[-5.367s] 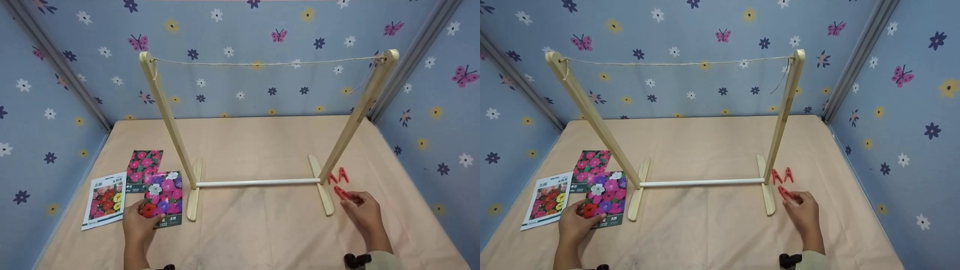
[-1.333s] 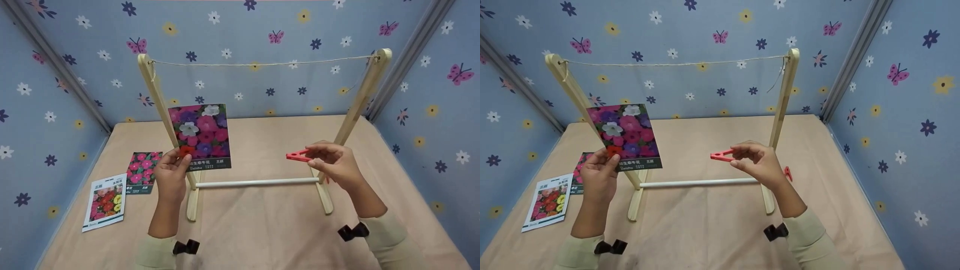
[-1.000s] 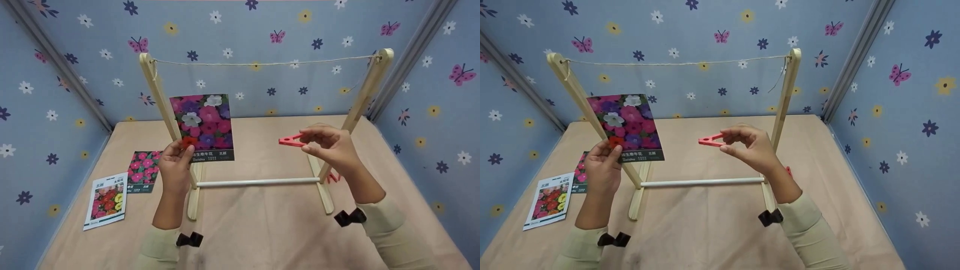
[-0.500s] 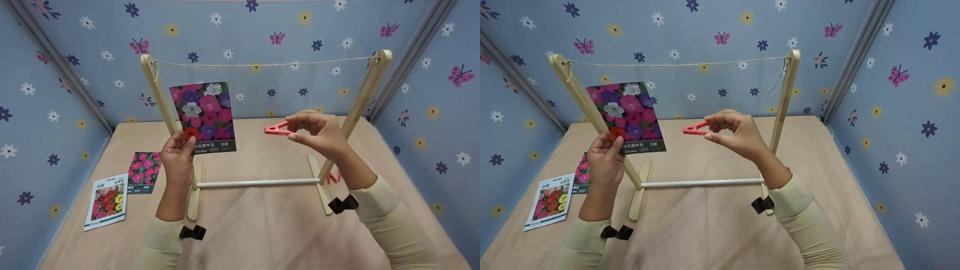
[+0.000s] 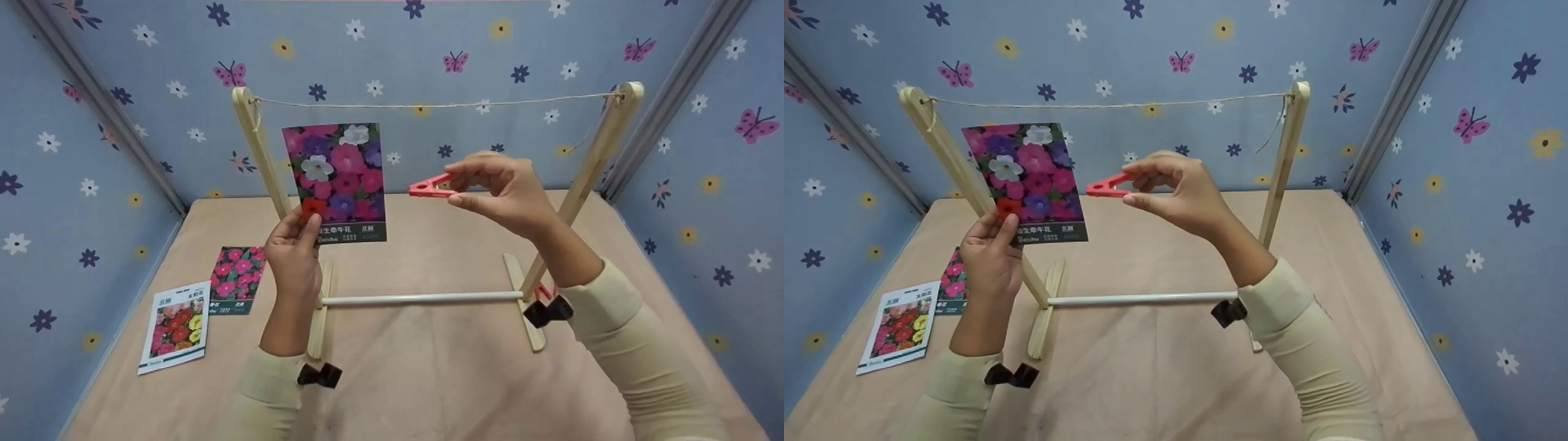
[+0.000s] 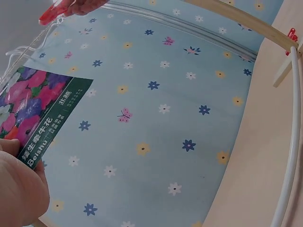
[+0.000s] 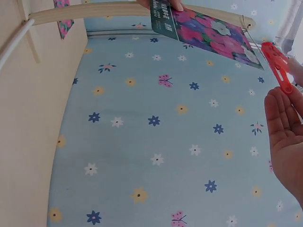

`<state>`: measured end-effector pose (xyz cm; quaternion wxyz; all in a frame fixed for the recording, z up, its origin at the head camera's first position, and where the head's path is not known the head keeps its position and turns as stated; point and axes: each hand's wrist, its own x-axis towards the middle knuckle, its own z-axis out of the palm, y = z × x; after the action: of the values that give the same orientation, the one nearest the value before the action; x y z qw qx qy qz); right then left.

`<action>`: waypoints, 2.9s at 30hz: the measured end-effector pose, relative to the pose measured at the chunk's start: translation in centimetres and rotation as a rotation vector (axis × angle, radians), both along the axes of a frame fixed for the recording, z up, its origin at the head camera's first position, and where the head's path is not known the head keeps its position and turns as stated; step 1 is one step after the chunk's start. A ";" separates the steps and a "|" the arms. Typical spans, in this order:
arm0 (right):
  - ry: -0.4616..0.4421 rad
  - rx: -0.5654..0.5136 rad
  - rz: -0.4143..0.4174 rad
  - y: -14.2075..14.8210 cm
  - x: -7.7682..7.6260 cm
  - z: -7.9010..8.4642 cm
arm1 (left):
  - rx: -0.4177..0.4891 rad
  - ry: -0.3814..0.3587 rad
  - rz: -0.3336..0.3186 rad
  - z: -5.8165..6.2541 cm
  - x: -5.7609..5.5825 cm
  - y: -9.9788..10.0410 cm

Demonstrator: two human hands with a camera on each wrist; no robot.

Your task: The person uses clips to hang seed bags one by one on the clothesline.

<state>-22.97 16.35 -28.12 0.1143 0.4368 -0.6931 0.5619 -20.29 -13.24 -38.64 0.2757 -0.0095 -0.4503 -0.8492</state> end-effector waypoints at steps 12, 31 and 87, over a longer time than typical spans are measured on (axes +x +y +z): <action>0.065 0.027 -0.023 -3.8 -0.6 3.9 | 0.127 0.035 -0.010 0.1 -0.1 0.4; 0.109 0.127 -0.167 -7.8 -1.2 7.1 | 0.162 0.044 -0.013 0.4 -0.5 0.9; 0.208 0.446 -0.445 -11.8 -1.7 9.4 | 0.293 0.062 0.027 0.8 -1.7 1.1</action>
<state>-24.71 4.60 -18.73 0.2059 0.3440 -0.8621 0.3098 -21.95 -12.12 -37.81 0.2992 0.0105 -0.3129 -0.9014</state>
